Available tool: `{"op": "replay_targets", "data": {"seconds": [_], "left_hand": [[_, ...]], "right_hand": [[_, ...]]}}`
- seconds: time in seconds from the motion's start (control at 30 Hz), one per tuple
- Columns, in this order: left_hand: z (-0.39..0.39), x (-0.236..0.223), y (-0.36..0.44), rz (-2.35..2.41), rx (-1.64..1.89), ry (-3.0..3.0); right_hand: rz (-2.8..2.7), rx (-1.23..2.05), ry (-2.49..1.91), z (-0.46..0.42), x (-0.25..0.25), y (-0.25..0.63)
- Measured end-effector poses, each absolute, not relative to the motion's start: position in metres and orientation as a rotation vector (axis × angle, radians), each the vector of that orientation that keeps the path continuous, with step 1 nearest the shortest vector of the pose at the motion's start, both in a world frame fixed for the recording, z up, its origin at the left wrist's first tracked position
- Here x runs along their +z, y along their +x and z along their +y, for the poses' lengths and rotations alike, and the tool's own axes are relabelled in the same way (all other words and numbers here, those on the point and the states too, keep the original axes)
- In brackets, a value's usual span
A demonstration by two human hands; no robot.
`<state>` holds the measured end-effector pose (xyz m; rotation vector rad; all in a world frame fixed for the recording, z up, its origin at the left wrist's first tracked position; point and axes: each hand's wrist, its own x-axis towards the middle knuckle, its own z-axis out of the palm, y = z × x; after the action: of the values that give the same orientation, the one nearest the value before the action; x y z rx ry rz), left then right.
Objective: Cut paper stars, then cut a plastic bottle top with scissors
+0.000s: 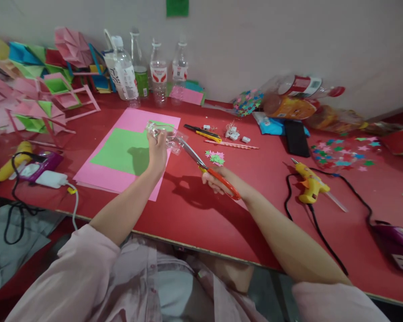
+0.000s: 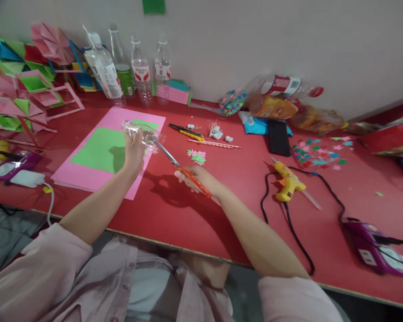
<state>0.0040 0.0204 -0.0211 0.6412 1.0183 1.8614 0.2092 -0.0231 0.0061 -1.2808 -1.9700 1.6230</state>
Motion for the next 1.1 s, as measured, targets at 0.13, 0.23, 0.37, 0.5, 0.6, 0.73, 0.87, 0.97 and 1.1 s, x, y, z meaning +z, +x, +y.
{"op": "replay_targets", "data": {"seconds": [0.13, 0.23, 0.37, 0.5, 0.6, 0.73, 0.87, 0.97, 1.1], "left_hand": [[0.017, -0.019, 0.002, 1.03, 1.857, 0.705], [0.015, -0.015, -0.001, 1.039, 1.845, 0.746], [0.015, -0.012, -0.003, 1.052, 1.869, 0.765], [0.02, -0.016, -0.005, 1.068, 1.886, 0.838], [0.027, -0.025, -0.009, 1.058, 1.897, 0.942], [0.036, -0.037, -0.014, 1.047, 1.906, 1.087], [0.04, -0.043, -0.015, 1.055, 1.945, 1.135], [0.041, -0.045, -0.014, 1.039, 1.95, 1.142], [0.04, -0.045, -0.014, 1.016, 1.893, 1.154]], "right_hand": [[-1.991, 1.691, -1.242, -0.031, 0.001, 0.214], [-2.013, 1.705, -1.256, -0.035, 0.0, 0.216], [-2.009, 1.676, -1.282, -0.039, 0.0, 0.215], [-1.969, 1.67, -1.299, -0.041, -0.002, 0.212], [-1.922, 1.71, -1.306, -0.042, -0.003, 0.209], [-1.887, 1.678, -1.355, -0.045, 0.0, 0.204], [-1.827, 1.652, -1.416, -0.048, 0.005, 0.202], [-1.834, 1.604, -1.443, -0.05, 0.007, 0.204], [-1.847, 1.567, -1.455, -0.054, 0.007, 0.207]]}}
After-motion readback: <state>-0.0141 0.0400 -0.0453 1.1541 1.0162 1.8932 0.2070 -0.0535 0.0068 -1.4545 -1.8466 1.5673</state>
